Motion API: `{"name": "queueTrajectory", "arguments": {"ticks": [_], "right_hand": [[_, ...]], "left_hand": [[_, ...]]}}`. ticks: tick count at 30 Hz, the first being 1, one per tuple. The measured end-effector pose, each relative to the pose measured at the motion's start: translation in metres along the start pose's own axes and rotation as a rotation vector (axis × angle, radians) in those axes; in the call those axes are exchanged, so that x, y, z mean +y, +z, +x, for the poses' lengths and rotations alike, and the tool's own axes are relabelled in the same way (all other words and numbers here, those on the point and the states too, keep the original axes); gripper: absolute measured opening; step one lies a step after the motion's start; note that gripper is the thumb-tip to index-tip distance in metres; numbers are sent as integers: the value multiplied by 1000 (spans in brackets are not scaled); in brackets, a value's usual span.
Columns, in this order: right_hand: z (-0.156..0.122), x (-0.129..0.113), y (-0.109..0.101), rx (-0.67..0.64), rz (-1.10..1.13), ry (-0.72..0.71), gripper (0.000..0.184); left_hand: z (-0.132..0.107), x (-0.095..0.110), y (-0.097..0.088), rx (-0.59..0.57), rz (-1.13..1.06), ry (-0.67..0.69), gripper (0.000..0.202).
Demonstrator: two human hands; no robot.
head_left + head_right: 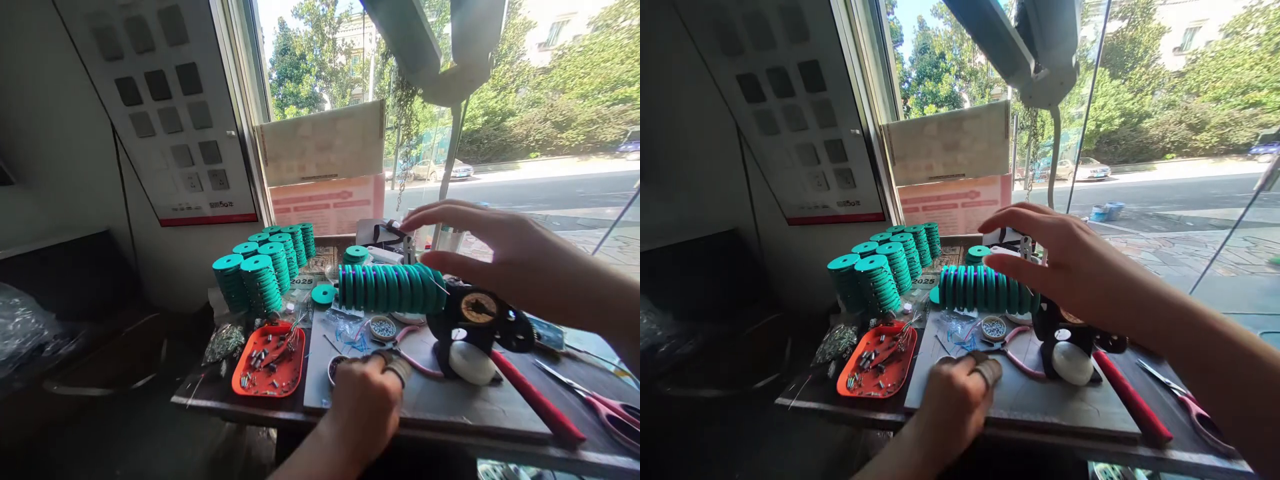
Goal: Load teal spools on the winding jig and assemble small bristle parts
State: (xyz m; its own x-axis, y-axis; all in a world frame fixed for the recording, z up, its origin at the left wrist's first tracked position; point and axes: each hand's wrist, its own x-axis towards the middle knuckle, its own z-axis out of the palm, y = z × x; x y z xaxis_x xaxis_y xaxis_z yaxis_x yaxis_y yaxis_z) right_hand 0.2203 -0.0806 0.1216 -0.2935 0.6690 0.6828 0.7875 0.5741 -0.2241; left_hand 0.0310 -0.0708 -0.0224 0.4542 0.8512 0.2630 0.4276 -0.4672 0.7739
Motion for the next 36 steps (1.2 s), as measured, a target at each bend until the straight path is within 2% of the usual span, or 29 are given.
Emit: {"name": "queueTrajectory", "arguments": {"ticks": [3, 5, 7, 9, 12, 13, 14, 15, 16, 17, 18, 21, 24, 27, 29, 31, 33, 36], "right_hand": [[-17, -1, 1, -40, 9, 0, 26], [-26, 1, 1, -89, 19, 9, 25], [-34, 6, 0, -112, 35, 34, 25], [-39, 15, -3, -94, 40, 48, 24], [-41, 29, -8, -46, 9, 76, 21], [-41, 32, -8, -33, 7, 93, 20], [-40, 34, -8, -24, 12, 115, 20], [-40, 34, -7, -21, 23, 145, 20], [-39, 33, -6, -20, 38, 175, 21], [-38, 31, -4, -24, 50, 202, 21], [-38, 29, -2, -31, 61, 219, 21], [-37, 23, 3, -37, 87, 180, 19], [-39, 22, 4, -57, 86, 89, 17], [-44, 25, 1, -63, 53, 45, 16], [-49, 27, 0, -55, 42, 17, 15], [-52, 28, 1, -63, 62, 6, 16], [-51, 29, 2, -88, 93, 32, 18], [-32, 31, 7, -67, 116, 107, 25]], "left_hand": [[11, -9, 39, -108, 258, -39, 23], [24, -12, 50, -156, 366, -46, 26], [27, -10, 51, -199, 428, -43, 29], [17, -1, 42, -227, 459, -32, 30], [-14, 16, 13, -218, 381, 78, 27], [-23, 20, 0, -133, 241, 167, 23], [-29, 22, -14, 2, 99, 223, 21], [-31, 22, -29, 208, -3, 215, 18], [-28, 18, -43, 366, -91, 146, 15], [-22, 12, -57, 469, -207, 41, 14], [-12, 4, -68, 476, -303, -61, 15], [24, -26, -86, 430, -342, -121, 22], [47, -50, -82, 316, -260, -158, 20], [47, -63, -68, 172, -105, -204, 18], [41, -69, -61, 118, -44, -230, 20], [38, -71, -60, 114, -45, -236, 20], [40, -68, -63, 173, -98, -217, 24], [48, -51, -74, 256, -299, -122, 46]]}}
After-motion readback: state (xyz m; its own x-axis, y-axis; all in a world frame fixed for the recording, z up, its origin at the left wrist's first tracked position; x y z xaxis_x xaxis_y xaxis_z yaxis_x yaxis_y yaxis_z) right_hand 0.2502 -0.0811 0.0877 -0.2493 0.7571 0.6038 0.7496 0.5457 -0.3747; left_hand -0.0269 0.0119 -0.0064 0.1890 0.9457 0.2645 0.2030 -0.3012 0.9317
